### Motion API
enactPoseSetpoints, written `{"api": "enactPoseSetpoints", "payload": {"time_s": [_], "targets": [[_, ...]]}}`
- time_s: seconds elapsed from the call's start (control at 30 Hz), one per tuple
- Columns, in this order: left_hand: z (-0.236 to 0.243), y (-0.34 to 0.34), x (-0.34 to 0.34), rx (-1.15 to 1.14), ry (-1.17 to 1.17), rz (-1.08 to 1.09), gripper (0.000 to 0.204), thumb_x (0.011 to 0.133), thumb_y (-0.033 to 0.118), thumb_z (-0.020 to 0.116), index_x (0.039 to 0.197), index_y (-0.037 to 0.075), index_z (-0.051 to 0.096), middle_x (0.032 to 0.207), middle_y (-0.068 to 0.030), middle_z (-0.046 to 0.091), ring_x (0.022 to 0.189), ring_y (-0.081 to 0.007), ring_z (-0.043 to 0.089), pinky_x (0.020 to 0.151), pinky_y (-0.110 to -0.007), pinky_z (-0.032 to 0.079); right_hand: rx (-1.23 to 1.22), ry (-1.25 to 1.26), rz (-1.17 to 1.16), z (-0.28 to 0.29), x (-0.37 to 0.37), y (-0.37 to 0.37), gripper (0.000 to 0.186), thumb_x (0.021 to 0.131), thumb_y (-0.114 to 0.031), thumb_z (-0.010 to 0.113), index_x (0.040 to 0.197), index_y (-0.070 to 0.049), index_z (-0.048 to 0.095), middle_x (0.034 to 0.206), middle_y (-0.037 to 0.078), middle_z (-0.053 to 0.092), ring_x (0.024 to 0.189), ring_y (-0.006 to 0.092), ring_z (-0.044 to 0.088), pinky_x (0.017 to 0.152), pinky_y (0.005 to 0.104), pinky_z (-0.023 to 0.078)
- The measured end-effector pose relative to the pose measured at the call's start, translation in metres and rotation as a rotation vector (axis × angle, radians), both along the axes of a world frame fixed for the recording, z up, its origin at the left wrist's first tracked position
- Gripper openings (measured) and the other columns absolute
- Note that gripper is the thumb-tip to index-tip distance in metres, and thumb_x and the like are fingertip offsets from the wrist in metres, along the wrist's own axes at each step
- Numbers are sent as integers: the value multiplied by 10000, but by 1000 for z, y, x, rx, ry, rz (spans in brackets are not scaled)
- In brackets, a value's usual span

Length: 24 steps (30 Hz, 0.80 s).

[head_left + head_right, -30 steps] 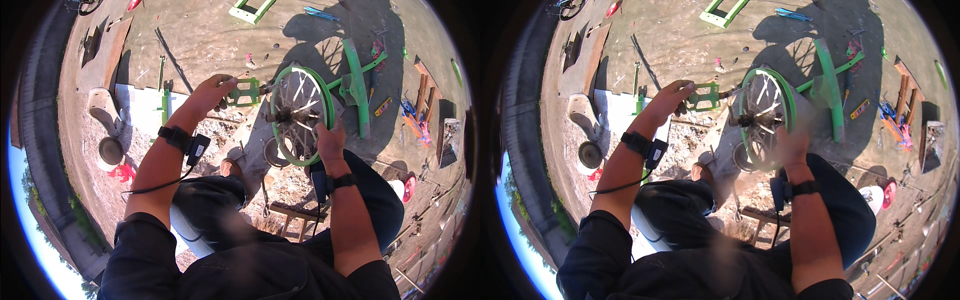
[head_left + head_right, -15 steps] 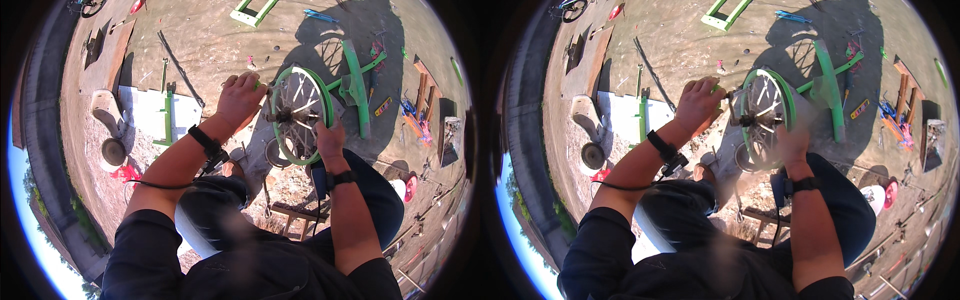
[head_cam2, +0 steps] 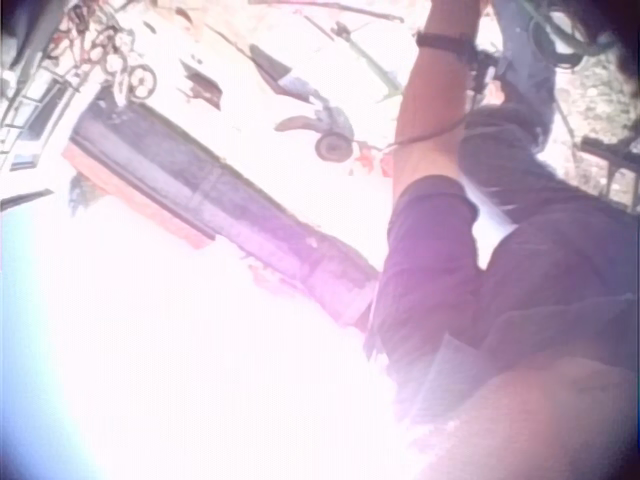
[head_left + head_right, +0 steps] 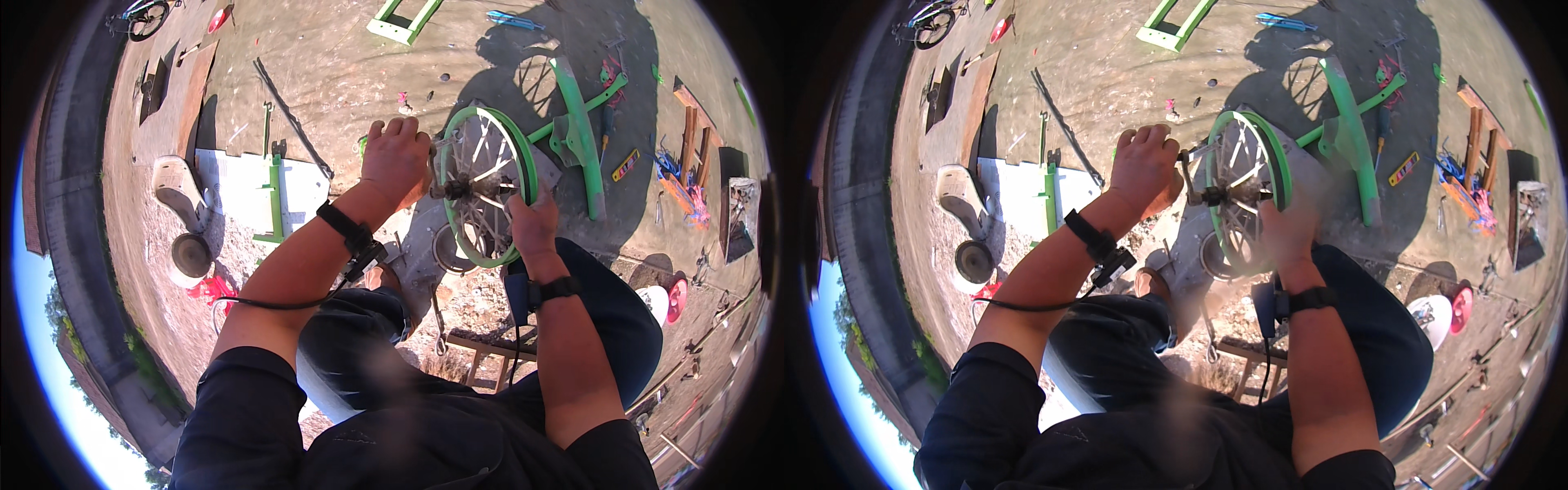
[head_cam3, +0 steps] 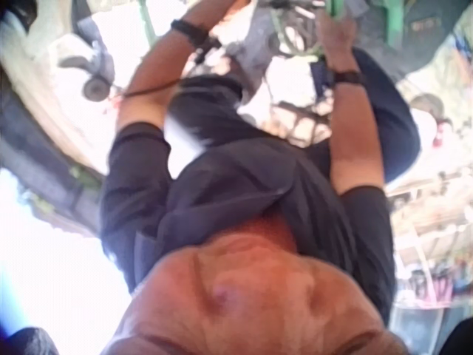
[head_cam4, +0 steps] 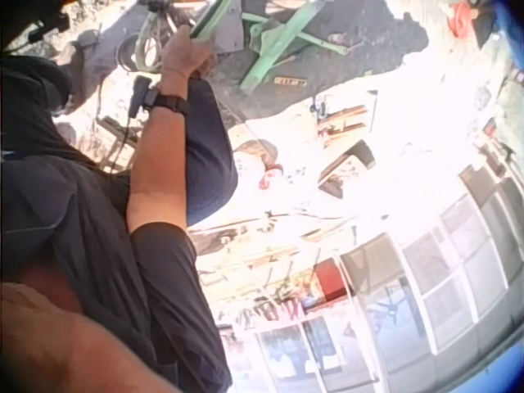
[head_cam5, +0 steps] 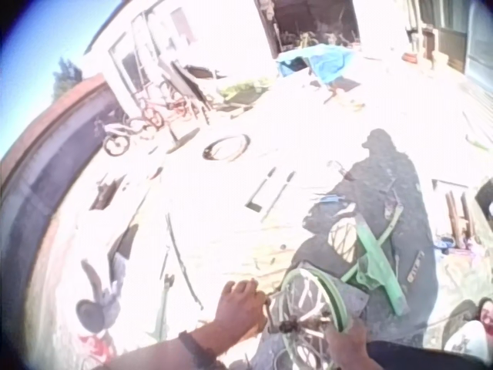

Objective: The person works on a green bicycle wheel, using a wrench to tighten or loosen components on the hub and axle. They remove a green pedal from the crank arm, inspect it, and then reattach it to the bicycle frame. The person then walks toward a glass door and opens it.

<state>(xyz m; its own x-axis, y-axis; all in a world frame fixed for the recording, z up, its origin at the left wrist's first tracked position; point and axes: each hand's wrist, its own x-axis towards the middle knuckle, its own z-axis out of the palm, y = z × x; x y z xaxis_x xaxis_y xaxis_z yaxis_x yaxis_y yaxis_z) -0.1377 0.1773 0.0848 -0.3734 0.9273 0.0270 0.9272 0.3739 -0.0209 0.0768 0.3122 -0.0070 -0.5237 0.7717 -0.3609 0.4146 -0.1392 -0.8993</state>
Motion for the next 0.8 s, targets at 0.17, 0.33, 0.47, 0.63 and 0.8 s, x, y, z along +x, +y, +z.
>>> {"api": "enactPoseSetpoints", "payload": {"time_s": [0.17,0.33,0.47,0.63,0.8], "targets": [[-3,8,1,-65,-2,42,207,670,152,626,856,60,634,994,-110,593,992,-287,576,872,-427,421,4,-7,-25,7,-2,-2,338,771,-136,640,1079,-1,611,812,108,647,707,219,602,662,355,474],[-9,13,-1,-78,-41,81,170,720,125,608,869,49,637,963,-116,609,989,-300,583,854,-442,439,-107,31,-23,34,-7,-4,236,823,-71,589,1052,-14,595,722,18,599,568,78,512,503,270,421],[-5,17,-4,-130,-59,60,155,745,106,592,878,43,643,961,-121,623,980,-301,593,837,-439,469,-9,44,-51,13,-5,-5,259,813,-66,597,1067,-14,601,726,17,604,579,76,517,515,270,429],[1,20,-6,-307,-76,29,152,801,139,604,909,65,682,1005,-111,640,1032,-291,590,840,-428,490,-46,54,-89,17,-8,-8,294,808,-66,600,1097,-15,604,728,19,609,587,81,531,530,268,441],[11,26,-15,-459,-193,-17,223,795,168,564,920,27,683,946,-158,677,985,-330,620,830,-438,512,-14,41,-43,23,-7,-6,329,803,-66,604,1129,-17,598,739,23,615,596,86,541,543,275,453]]}}
